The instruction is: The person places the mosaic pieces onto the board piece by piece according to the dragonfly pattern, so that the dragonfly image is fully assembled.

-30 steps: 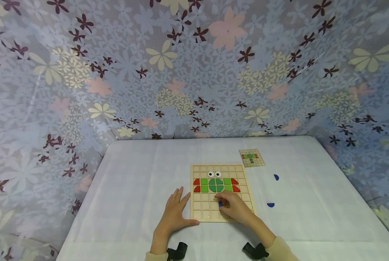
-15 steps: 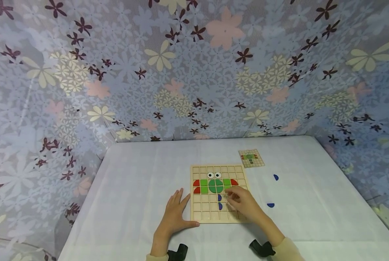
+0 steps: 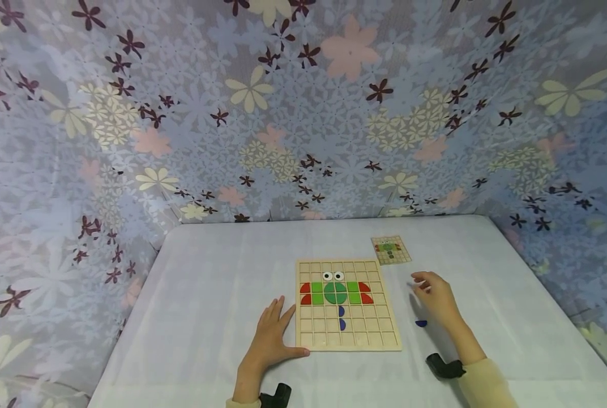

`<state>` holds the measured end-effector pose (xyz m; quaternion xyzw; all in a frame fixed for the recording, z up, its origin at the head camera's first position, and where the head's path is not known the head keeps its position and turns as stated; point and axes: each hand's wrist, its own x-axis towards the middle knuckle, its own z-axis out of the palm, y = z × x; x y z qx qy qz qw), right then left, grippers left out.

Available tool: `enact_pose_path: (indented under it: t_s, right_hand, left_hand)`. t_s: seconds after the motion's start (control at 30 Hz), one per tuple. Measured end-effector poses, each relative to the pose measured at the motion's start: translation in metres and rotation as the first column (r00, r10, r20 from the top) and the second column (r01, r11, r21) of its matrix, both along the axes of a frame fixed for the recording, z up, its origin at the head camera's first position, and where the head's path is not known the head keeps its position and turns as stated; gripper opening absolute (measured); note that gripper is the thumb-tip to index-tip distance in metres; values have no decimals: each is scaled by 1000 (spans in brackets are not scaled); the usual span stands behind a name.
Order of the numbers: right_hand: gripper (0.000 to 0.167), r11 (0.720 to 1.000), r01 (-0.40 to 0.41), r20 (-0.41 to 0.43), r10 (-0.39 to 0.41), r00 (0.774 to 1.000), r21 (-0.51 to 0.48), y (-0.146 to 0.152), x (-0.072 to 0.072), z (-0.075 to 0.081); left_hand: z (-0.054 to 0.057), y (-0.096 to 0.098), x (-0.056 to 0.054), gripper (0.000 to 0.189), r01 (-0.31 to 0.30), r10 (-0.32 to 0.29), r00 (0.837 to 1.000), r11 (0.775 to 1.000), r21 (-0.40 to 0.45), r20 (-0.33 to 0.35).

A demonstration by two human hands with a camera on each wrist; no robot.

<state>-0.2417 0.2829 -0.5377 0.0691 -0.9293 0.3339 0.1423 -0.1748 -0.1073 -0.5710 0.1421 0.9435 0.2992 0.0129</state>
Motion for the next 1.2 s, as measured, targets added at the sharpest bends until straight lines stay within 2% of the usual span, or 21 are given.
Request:
enact_pose_path:
  t_s: [0.2, 0.33, 0.63, 0.87, 1.07, 1.13, 1.2]
  right_hand:
    - [42, 997, 83, 71, -83, 994, 5, 23, -6, -8]
    - [48, 994, 107, 115, -107, 988, 2, 31, -9, -14]
    - [45, 996, 88, 68, -89, 994, 10, 33, -19, -19]
    - [43, 998, 66, 37, -67, 997, 20, 25, -21, -18]
    - [31, 987, 158, 7, -157, 988, -27, 22, -19, -15]
    - [32, 983, 182, 20, -181, 983, -21, 22, -19, -16]
    - [35, 985, 171, 45, -170, 984, -15, 22, -18, -17]
  left_hand:
    - [-4, 1, 0, 106, 0, 0, 1000, 1000, -14, 12]
    - [-6, 1, 1, 106, -1, 1, 1000, 1000, -25, 9]
    - [-5, 1, 0, 105, -7, 8, 1000, 1000, -18, 8]
    - [0, 0, -1, 105, -13, 13, 1000, 1000, -16, 12]
    - [1, 1, -1, 105, -16, 16, 1000, 1000, -27, 15]
    - [0, 1, -2, 105, -14, 14, 1000, 1000, -27, 13]
    - [-1, 1, -2, 105, -15, 15, 1000, 1000, -22, 16]
